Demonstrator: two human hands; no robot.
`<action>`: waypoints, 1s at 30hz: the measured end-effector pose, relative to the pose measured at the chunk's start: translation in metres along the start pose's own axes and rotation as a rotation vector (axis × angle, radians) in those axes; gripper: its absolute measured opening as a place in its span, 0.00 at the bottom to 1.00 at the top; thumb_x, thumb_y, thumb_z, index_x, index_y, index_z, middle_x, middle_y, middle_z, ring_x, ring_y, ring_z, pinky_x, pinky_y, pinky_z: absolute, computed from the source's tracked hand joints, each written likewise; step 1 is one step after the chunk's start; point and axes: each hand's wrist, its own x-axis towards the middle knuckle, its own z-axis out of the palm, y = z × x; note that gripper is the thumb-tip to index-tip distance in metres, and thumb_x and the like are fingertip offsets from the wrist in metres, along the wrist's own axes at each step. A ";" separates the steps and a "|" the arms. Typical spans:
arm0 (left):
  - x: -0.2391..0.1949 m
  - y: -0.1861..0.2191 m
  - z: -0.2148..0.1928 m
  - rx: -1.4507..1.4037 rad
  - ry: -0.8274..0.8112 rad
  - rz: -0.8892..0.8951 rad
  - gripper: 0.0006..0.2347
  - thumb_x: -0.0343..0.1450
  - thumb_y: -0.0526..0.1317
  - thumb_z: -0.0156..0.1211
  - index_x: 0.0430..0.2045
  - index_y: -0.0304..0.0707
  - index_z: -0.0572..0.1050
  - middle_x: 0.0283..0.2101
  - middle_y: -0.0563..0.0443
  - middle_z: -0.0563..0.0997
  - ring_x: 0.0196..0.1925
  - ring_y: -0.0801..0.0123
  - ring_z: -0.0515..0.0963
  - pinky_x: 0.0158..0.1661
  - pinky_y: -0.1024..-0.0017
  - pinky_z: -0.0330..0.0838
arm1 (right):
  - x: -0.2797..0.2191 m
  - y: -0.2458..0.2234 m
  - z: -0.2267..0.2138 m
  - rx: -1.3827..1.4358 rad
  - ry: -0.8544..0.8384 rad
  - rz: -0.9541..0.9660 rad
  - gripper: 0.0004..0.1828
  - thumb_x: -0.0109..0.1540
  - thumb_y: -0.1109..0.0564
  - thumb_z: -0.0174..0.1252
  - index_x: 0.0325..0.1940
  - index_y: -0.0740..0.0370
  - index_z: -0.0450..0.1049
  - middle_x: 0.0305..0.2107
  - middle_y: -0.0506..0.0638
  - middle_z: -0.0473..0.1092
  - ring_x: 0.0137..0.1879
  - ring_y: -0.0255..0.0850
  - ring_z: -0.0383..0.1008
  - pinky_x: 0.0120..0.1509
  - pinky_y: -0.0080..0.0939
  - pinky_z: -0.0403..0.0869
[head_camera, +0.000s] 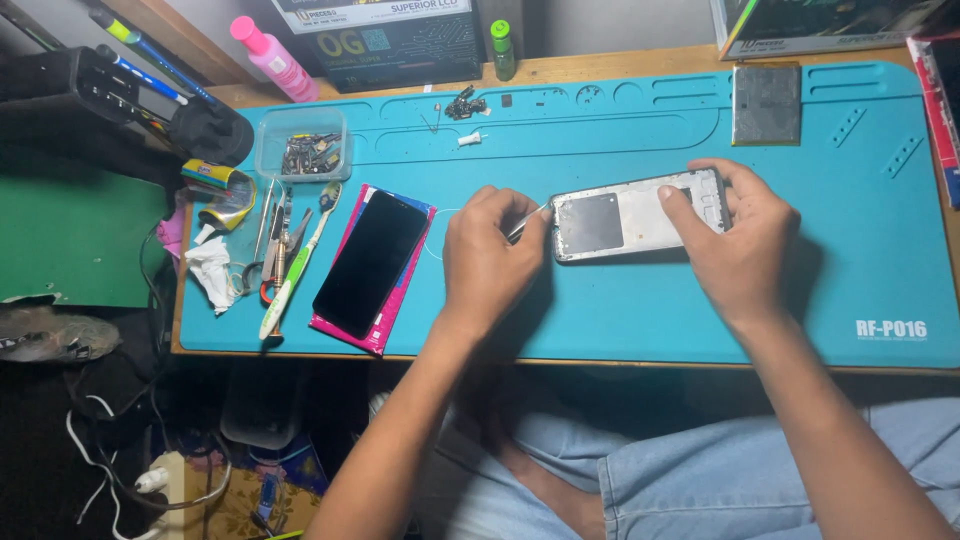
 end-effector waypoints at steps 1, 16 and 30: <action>0.001 0.000 0.001 -0.001 0.003 0.002 0.08 0.70 0.44 0.65 0.23 0.43 0.81 0.27 0.56 0.79 0.27 0.64 0.76 0.30 0.61 0.68 | 0.000 0.000 0.000 0.000 0.000 -0.004 0.13 0.72 0.57 0.69 0.58 0.63 0.78 0.30 0.46 0.72 0.33 0.29 0.68 0.32 0.31 0.64; 0.005 0.003 0.000 -0.016 -0.034 -0.094 0.08 0.69 0.45 0.66 0.21 0.46 0.81 0.26 0.58 0.79 0.27 0.66 0.76 0.32 0.62 0.68 | 0.001 0.003 0.002 -0.001 -0.006 -0.011 0.13 0.72 0.58 0.68 0.59 0.64 0.78 0.30 0.46 0.73 0.32 0.28 0.66 0.33 0.31 0.63; -0.007 0.001 0.011 0.170 0.038 0.105 0.05 0.73 0.41 0.63 0.30 0.43 0.77 0.36 0.51 0.77 0.33 0.41 0.78 0.28 0.46 0.68 | 0.001 0.001 0.001 -0.012 -0.006 0.009 0.13 0.72 0.56 0.68 0.58 0.63 0.79 0.29 0.46 0.70 0.32 0.29 0.66 0.31 0.32 0.61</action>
